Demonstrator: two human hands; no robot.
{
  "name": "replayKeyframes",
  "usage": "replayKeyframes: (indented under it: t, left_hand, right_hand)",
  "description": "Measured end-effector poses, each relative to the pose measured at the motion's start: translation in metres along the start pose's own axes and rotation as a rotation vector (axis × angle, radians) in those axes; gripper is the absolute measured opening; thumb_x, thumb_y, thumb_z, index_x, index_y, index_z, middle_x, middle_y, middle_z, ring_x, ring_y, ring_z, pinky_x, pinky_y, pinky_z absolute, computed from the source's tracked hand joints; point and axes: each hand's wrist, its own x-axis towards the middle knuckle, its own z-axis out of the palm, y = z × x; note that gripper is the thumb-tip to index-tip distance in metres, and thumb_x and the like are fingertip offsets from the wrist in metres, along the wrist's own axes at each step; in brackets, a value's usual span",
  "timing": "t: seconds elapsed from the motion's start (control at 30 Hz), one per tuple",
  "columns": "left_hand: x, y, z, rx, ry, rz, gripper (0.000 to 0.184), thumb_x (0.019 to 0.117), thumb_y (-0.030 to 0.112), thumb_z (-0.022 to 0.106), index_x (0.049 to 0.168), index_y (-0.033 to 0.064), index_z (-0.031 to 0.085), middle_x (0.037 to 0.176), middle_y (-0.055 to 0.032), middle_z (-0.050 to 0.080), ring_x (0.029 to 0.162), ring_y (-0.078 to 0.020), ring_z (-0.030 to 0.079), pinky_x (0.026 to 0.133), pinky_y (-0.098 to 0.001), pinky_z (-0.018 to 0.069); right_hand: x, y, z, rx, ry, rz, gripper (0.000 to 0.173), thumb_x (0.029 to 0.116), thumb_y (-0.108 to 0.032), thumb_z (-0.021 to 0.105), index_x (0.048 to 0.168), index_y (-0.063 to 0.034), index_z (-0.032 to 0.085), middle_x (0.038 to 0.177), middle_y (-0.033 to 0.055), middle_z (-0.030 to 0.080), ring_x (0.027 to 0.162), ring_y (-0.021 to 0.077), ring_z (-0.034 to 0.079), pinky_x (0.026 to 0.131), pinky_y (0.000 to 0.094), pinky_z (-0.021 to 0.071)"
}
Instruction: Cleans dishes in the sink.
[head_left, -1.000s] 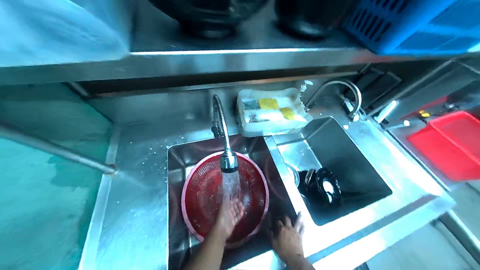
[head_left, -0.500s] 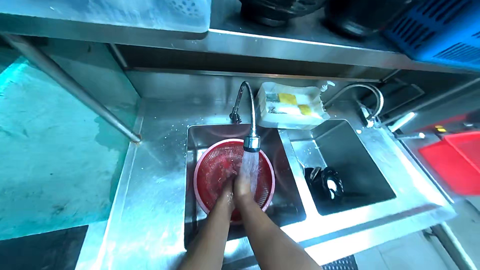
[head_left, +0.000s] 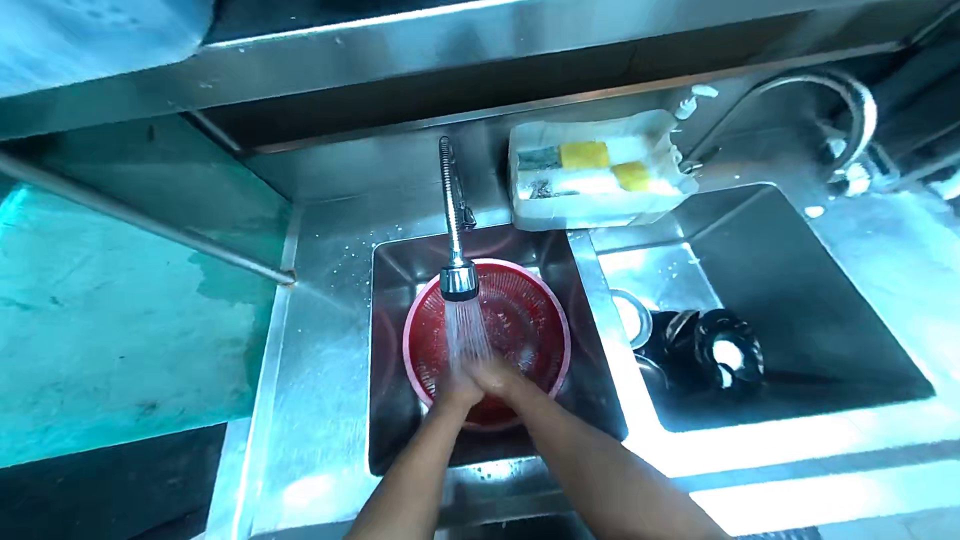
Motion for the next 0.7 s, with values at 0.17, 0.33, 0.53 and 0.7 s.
replayKeyframes:
  t: [0.17, 0.33, 0.53, 0.7]
  left_hand:
    - [0.015, 0.014, -0.028, -0.570, -0.343, -0.247, 0.021, 0.1056, 0.018, 0.053, 0.111, -0.0002, 0.063, 0.080, -0.0040, 0.061, 0.064, -0.0096, 0.056, 0.061, -0.0254, 0.0497]
    - [0.010, 0.040, 0.010, -1.293, 0.372, -0.477, 0.022, 0.1081, 0.019, 0.051, 0.115, -0.0001, 0.059, 0.077, -0.0101, 0.061, 0.061, -0.0171, 0.058, 0.056, -0.0334, 0.0517]
    - [-0.013, 0.028, 0.018, -0.650, 0.479, -0.169, 0.038, 0.1007, 0.033, 0.062, 0.125, 0.0050, 0.069, 0.124, -0.0167, 0.068, 0.121, -0.0269, 0.063, 0.109, -0.0484, 0.0479]
    - [-0.009, 0.003, 0.024, -1.464, 0.410, -0.226, 0.039, 0.1061, 0.007, 0.049, 0.145, 0.0039, 0.046, 0.126, -0.0170, 0.064, 0.109, -0.0227, 0.066, 0.092, -0.0423, 0.0576]
  right_hand:
    - [0.026, 0.044, 0.008, 1.215, -0.162, 0.187, 0.045, 0.1062, -0.048, 0.041, 0.110, -0.0095, 0.062, 0.081, 0.0104, 0.063, 0.065, 0.0225, 0.062, 0.058, 0.0387, 0.0548]
    - [0.019, 0.025, 0.036, 1.580, 0.122, 0.206, 0.045, 0.1078, -0.042, 0.042, 0.072, -0.0158, 0.049, 0.055, -0.0020, 0.044, 0.046, 0.0106, 0.046, 0.047, 0.0286, 0.0462]
    - [-0.013, 0.014, 0.039, 1.396, 0.126, 0.164, 0.051, 0.1110, -0.046, 0.031, 0.135, -0.0103, 0.058, 0.119, 0.0119, 0.068, 0.106, 0.0221, 0.066, 0.089, 0.0439, 0.0564]
    - [-0.007, -0.013, 0.037, 1.669, 0.300, 0.109, 0.048, 0.1111, -0.035, 0.029, 0.134, -0.0020, 0.055, 0.118, 0.0148, 0.068, 0.107, 0.0253, 0.067, 0.091, 0.0436, 0.0567]
